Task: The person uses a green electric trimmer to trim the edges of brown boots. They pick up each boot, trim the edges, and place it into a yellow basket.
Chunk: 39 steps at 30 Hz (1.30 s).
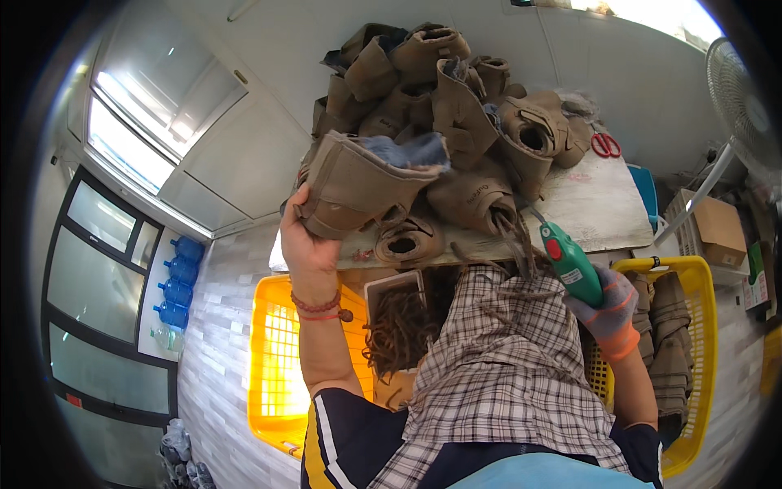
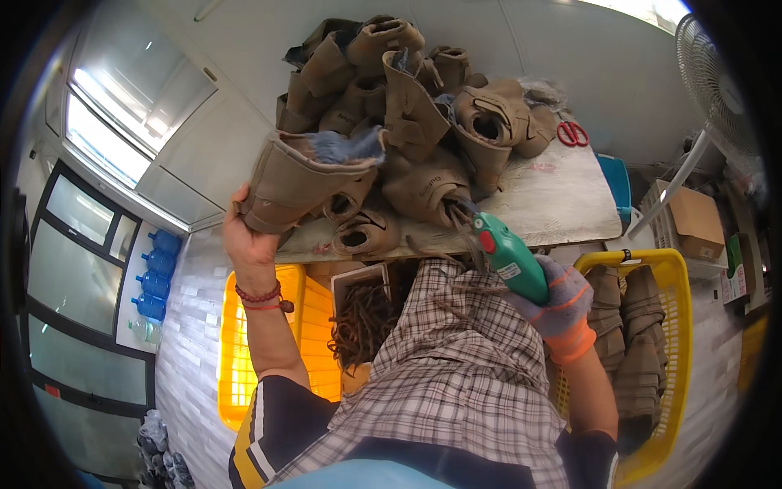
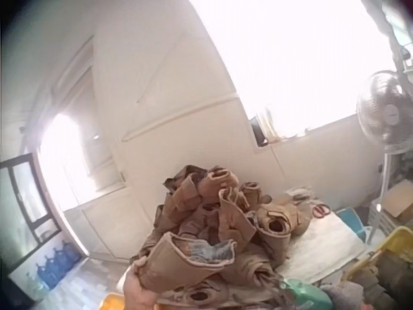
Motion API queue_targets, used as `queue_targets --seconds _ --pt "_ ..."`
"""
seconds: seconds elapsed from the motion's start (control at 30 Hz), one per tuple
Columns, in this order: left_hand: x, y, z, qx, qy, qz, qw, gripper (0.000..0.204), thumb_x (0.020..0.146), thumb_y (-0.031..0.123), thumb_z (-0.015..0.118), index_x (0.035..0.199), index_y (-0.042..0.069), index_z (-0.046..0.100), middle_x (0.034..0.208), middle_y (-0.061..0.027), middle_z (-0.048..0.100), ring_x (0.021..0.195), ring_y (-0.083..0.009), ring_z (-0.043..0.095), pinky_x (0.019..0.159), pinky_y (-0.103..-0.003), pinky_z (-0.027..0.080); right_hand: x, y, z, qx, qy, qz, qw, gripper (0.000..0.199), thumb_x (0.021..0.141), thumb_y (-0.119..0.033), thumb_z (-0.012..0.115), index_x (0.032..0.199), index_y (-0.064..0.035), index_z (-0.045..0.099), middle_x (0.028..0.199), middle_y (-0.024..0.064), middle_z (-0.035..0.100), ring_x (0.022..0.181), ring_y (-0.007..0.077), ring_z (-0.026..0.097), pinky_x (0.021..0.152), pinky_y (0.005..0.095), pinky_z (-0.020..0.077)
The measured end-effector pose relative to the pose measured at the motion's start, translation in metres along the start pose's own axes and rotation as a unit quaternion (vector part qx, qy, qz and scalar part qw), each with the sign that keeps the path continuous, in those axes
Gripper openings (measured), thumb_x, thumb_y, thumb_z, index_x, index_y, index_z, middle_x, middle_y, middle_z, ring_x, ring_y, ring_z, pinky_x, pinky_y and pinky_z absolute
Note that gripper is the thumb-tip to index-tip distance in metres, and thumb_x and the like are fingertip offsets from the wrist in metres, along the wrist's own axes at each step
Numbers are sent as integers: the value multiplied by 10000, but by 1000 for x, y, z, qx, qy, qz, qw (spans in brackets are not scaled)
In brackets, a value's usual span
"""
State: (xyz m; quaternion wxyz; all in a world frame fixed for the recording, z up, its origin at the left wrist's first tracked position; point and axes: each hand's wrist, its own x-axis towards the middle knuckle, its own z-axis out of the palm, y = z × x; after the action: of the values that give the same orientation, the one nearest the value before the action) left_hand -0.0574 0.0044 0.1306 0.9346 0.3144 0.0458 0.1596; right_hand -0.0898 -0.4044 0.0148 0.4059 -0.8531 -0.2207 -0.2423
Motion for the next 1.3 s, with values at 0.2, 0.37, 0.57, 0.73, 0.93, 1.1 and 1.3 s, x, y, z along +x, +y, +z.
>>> queue_targets --seconds 0.2,0.37,0.57,0.73,0.93,1.1,1.3 --pt "14 -59 -15 -90 -19 -208 974 307 920 136 489 1172 -26 555 1194 -188 604 1111 -329 578 990 -479 438 8 25 -12 -181 70 -189 963 682 594 -375 852 1092 -2 574 777 76 636 652 245 603 593 350 486" --pt "12 -92 -20 -164 -68 -308 935 347 926 153 478 1210 -39 527 1229 -195 582 1147 -339 552 1016 -486 411 2 43 -23 -195 66 -204 957 680 600 -378 848 1094 -1 572 762 62 627 622 230 591 571 334 476" --pt "10 -112 -17 -137 -40 -318 937 330 934 153 465 1189 -43 541 1208 -199 593 1117 -336 570 998 -472 431 -5 55 -30 -213 58 -214 951 703 604 -418 842 1112 -25 558 745 52 616 590 215 578 557 328 461" --pt "9 -122 -18 -119 -28 -323 938 321 938 154 459 1178 -40 548 1199 -207 595 1109 -336 574 989 -469 440 -9 54 -31 -216 31 -199 955 723 598 -445 838 1121 -35 553 743 58 620 569 220 566 547 336 450" --pt "8 -130 -17 -129 -20 -348 928 327 946 166 453 1182 -42 544 1206 -212 589 1118 -348 567 991 -489 434 -7 48 -30 -180 27 -195 964 698 584 -442 842 1087 -35 582 728 69 619 563 228 557 535 336 447" --pt "-1 -138 -9 -137 -50 -337 930 357 963 185 439 1223 -48 516 1255 -210 557 1161 -348 537 1013 -503 408 -5 43 -24 -129 6 -165 978 633 565 -402 858 1025 -38 618 718 80 616 559 248 553 524 345 453" --pt "-23 -144 5 -127 -73 -258 955 371 968 176 467 1297 3 477 1336 -151 507 1225 -317 489 1036 -496 385 -2 29 -15 -53 -6 -98 994 567 558 -385 862 974 -57 658 731 89 646 590 263 593 539 349 478"
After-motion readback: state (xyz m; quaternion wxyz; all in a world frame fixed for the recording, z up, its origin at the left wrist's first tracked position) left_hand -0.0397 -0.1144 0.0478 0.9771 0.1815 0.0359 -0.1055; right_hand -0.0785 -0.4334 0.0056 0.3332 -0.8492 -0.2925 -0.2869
